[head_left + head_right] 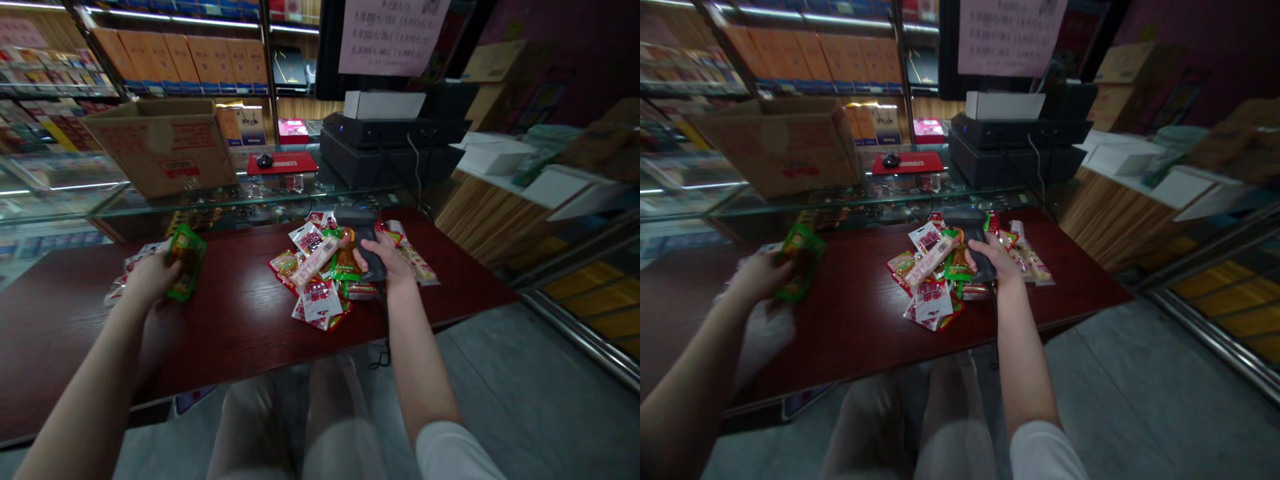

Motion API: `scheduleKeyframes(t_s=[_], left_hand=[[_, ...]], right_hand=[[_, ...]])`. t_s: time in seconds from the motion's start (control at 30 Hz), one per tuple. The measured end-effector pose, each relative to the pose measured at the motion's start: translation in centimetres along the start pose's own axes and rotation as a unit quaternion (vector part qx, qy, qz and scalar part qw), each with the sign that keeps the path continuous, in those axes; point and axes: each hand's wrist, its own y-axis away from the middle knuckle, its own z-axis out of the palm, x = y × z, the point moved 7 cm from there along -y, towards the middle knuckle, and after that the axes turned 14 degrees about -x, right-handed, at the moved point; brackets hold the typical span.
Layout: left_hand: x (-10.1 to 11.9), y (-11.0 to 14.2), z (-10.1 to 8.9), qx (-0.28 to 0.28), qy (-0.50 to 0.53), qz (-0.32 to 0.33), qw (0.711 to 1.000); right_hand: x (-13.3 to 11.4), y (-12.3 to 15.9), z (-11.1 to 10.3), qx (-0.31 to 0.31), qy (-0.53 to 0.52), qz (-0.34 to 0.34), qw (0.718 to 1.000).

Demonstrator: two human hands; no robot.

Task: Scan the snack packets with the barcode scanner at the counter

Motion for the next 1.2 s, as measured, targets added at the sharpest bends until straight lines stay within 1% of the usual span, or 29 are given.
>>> scheduleKeyframes(t_s=[0.03,0.07,0.13,0.17,0.2,0.23,0.27,0.3,0.37,0.43,0.47,0.5,0.53,0.6,0.63,0.7,0.77,0.9,1.0,1.1,1.2], left_hand=[[-0.7,0.2,0.3,0.012,-0.033,-0.015,0.999],[-1.2,0.6,0.3,0.039,-0.06,-0.035,0.997],[-1.3,1.8,-0.2,0.116,-0.094,-0.067,0.986],[-0.7,2.5,-0.5,0.153,-0.102,-0.07,0.98],[0.3,3.1,-0.8,0.18,-0.104,-0.059,0.976],[1.7,3.5,-0.9,0.194,-0.1,-0.033,0.975],[3.4,3.8,-0.8,0.192,-0.09,0.006,0.977],[5.4,4.1,-0.7,0.188,-0.066,0.05,0.979],[10.2,4.5,-0.1,0.149,0.014,0.172,0.974],[15.4,5.0,1.1,0.069,0.112,0.296,0.946],[17.9,5.3,1.7,0.031,0.148,0.337,0.929],[20.1,5.7,2.3,-0.001,0.163,0.363,0.918],[22.0,6.0,2.8,-0.021,0.159,0.378,0.912],[24.9,6.6,3.7,-0.046,0.135,0.381,0.913],[25.8,6.8,4.0,-0.051,0.124,0.379,0.916],[26.9,7.0,4.2,-0.042,0.122,0.371,0.92],[27.0,7.0,4.0,-0.01,0.14,0.361,0.922],[25.9,6.7,3.2,0.068,0.191,0.327,0.923],[25.0,6.6,2.7,0.112,0.225,0.306,0.918],[24.3,6.6,2.5,0.132,0.245,0.293,0.915],[23.8,6.2,2.9,0.127,0.242,0.279,0.921]], right_hand=[[0.0,0.0,0.0,0.001,-0.001,-0.002,1.0],[0.0,0.0,-0.1,0.002,-0.002,-0.004,1.0],[0.1,0.0,-0.1,0.0,-0.001,-0.001,1.0],[0.3,0.0,-0.1,-0.003,-0.002,0.001,1.0],[0.3,-0.1,-0.1,-0.003,-0.005,-0.001,1.0],[0.3,-0.1,-0.2,-0.002,-0.01,-0.007,1.0],[0.2,-0.1,-0.2,0.0,-0.014,-0.015,1.0],[0.1,-0.1,-0.3,0.006,-0.018,-0.025,1.0],[-0.5,0.0,-0.5,0.018,-0.015,-0.039,0.999],[-1.3,0.4,-0.6,0.03,0.006,-0.034,0.999],[-1.7,0.7,-0.6,0.036,0.023,-0.027,0.999],[-2.0,1.0,-0.5,0.039,0.042,-0.017,0.998],[-2.3,1.5,-0.4,0.041,0.063,-0.005,0.997],[-2.5,2.5,-0.1,0.05,0.097,0.015,0.994],[-2.5,3.0,0.0,0.055,0.106,0.022,0.993],[-2.0,3.9,0.3,0.068,0.107,0.027,0.992],[-1.3,4.4,0.5,0.076,0.095,0.033,0.992],[-0.1,4.6,0.9,0.086,0.087,0.053,0.991],[0.4,4.5,1.0,0.091,0.083,0.049,0.991],[1.1,4.5,0.9,0.092,0.081,0.03,0.992],[1.8,4.5,0.7,0.094,0.083,0.015,0.992]])
